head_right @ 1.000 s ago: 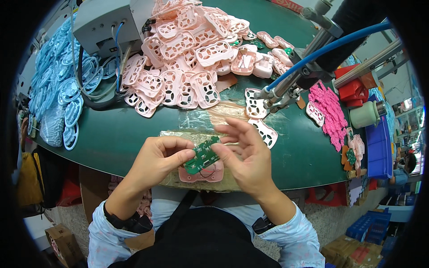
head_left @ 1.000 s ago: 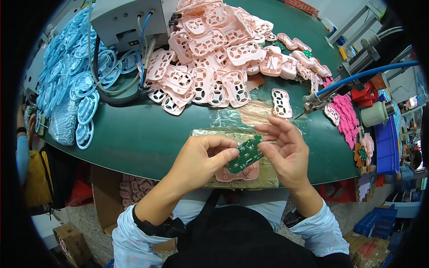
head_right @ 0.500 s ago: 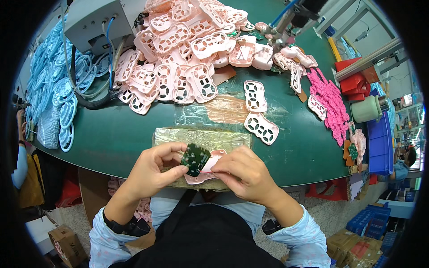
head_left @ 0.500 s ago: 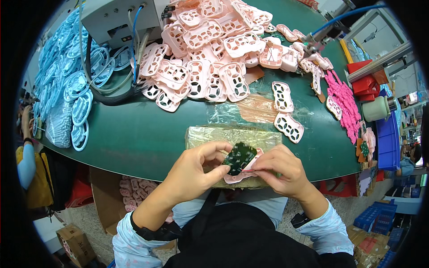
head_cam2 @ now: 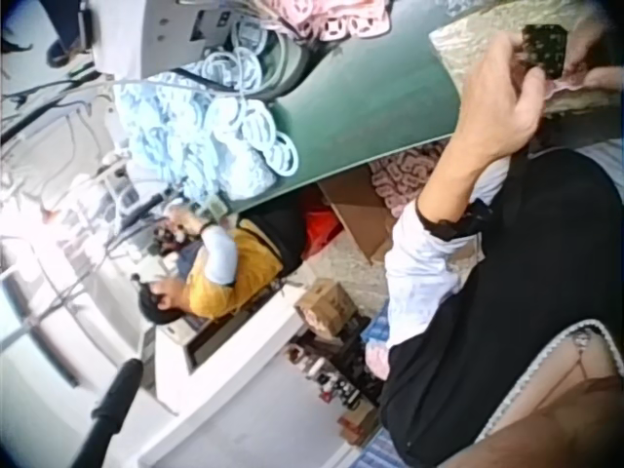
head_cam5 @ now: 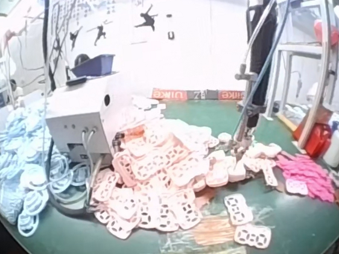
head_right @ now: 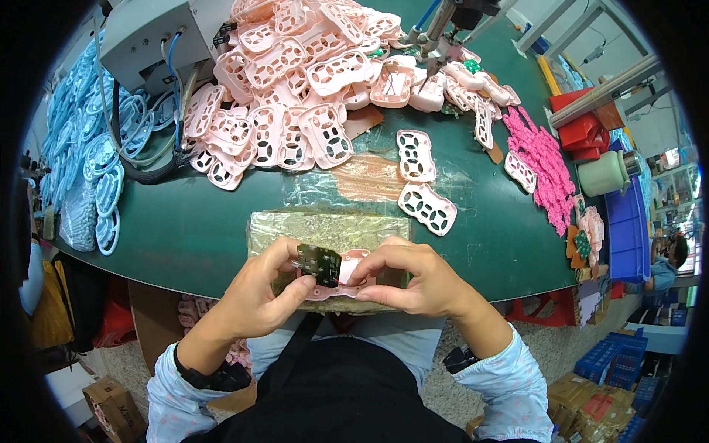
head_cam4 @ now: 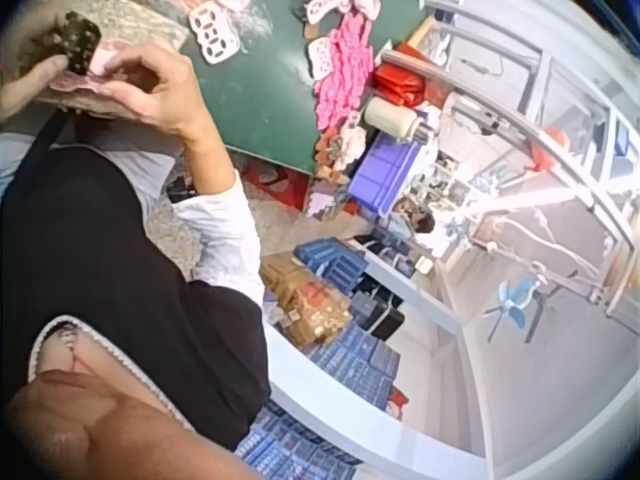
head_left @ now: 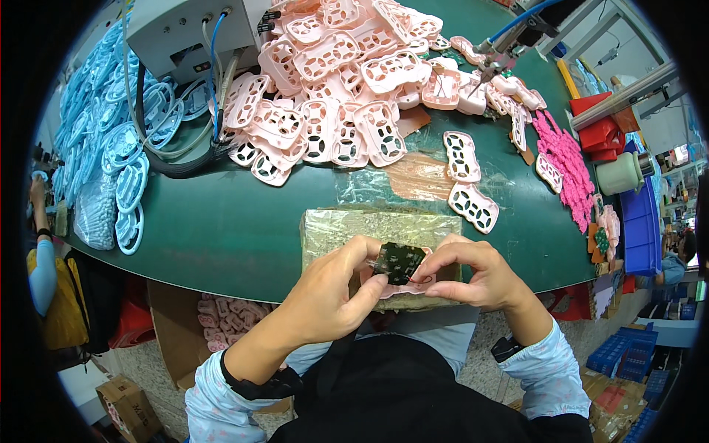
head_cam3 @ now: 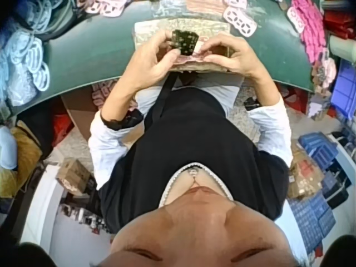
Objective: Assemble electronic components into pink plastic housings and secure them with a handheld power tool.
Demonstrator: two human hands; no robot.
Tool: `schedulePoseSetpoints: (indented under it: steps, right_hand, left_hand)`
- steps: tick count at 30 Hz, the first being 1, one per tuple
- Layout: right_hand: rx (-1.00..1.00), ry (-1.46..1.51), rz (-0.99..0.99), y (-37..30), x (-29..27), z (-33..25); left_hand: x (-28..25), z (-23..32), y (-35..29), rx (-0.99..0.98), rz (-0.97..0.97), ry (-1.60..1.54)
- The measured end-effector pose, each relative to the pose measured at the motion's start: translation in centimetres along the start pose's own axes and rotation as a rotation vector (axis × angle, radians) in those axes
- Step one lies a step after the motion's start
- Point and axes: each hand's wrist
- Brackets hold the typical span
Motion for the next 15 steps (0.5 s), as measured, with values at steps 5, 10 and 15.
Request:
schedulePoseSetpoints:
  steps: [5, 10, 15]
  right_hand:
    - [-0.066, -0.051, -0.049, 0.4, -0.3, 0.5]
    - [0.083, -0.026, 0.051, 0.3, 0.7, -0.8]
    - [-0.089, -0.031, 0.082, 0.4, 1.3, -0.1]
  left_hand:
    - [1.0, -1.2, -0.1, 0.027, 0.028, -0.166]
    - [0.7, -0.3, 0.2, -0.055, -0.024, -0.1]
    - [1.6, -1.0, 0.2, -0.053, 0.068, -0.251]
Point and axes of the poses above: each hand's wrist, its own y-axis towards the middle knuckle, its own x-axis out of the palm, z = x × y, and after that the axes turned 5 degrees about y, right-handed
